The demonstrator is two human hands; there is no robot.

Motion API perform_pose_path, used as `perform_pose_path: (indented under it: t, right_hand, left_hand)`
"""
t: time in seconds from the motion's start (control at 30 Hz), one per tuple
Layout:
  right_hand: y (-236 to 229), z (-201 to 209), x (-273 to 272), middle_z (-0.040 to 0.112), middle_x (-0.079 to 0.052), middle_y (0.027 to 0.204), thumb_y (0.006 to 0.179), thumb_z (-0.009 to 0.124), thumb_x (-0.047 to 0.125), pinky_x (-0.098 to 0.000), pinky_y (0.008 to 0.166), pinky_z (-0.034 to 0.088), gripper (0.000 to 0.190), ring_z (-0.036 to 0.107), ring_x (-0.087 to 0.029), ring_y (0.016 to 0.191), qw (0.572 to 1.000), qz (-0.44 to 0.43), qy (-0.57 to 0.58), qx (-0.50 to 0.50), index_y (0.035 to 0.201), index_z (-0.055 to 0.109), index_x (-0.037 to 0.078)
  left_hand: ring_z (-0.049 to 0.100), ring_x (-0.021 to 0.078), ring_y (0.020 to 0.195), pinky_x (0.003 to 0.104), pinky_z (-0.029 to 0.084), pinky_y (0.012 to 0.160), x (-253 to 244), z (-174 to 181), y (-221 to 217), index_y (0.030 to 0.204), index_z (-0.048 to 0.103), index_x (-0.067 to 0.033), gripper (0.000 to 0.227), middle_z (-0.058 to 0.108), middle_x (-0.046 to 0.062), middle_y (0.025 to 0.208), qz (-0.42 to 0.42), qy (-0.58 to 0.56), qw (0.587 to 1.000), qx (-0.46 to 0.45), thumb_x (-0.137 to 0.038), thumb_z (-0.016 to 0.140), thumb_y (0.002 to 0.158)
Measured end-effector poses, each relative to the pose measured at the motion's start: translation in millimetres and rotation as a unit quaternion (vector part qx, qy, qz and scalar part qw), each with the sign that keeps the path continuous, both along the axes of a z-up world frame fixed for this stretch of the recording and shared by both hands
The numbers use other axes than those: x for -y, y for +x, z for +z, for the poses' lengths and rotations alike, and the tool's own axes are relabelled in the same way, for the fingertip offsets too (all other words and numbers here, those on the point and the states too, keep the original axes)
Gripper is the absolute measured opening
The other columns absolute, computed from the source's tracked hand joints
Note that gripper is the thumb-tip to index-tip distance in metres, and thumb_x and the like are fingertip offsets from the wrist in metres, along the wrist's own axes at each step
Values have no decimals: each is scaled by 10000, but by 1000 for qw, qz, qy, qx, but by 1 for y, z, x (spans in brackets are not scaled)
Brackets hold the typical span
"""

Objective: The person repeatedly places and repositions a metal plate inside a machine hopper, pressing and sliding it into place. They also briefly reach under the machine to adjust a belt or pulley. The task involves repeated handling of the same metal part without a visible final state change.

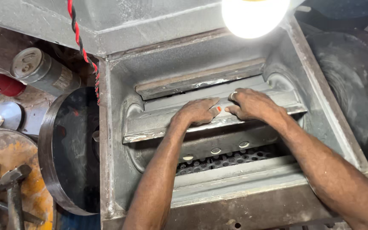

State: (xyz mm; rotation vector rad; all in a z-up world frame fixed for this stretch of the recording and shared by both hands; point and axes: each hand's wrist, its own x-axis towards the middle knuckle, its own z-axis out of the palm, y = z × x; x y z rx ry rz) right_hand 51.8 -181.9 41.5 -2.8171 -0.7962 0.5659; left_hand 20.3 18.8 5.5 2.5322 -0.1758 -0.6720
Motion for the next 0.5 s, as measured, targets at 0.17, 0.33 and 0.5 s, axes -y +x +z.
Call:
perform_pose_path:
  t: [0.17, 0.33, 0.5]
  right_hand:
    - [4, -7, 3, 711, -171, 1095, 942, 645, 419, -442, 907, 590, 463, 716, -293, 1016, 999, 26, -31, -8, 1237, 688, 65]
    - [5, -7, 4, 690, -178, 1052, 923, 669, 388, -465, 872, 566, 440, 679, -301, 968, 999, 44, 9, 18, 1180, 700, 32]
    - [7, -8, 4, 695, -167, 1056, 930, 661, 386, -453, 872, 586, 429, 694, -282, 960, 999, 31, -9, 3, 1162, 700, 27]
  left_hand:
    - [333, 287, 1491, 498, 264, 1221, 1, -6, 3, 1564, 350, -161, 655, 363, 122, 1609, -12, 38, 999, -15, -489, 460, 1008]
    - [363, 304, 1485, 511, 278, 1221, 2, -7, 3, 1559, 372, -142, 665, 401, 136, 1593, -17, 29, 999, 0, -493, 452, 1000]
    - [378, 298, 1483, 518, 287, 1219, 4, -4, 1, 1550, 395, -150, 646, 428, 134, 1579, -12, 32, 999, -3, -490, 439, 1002]
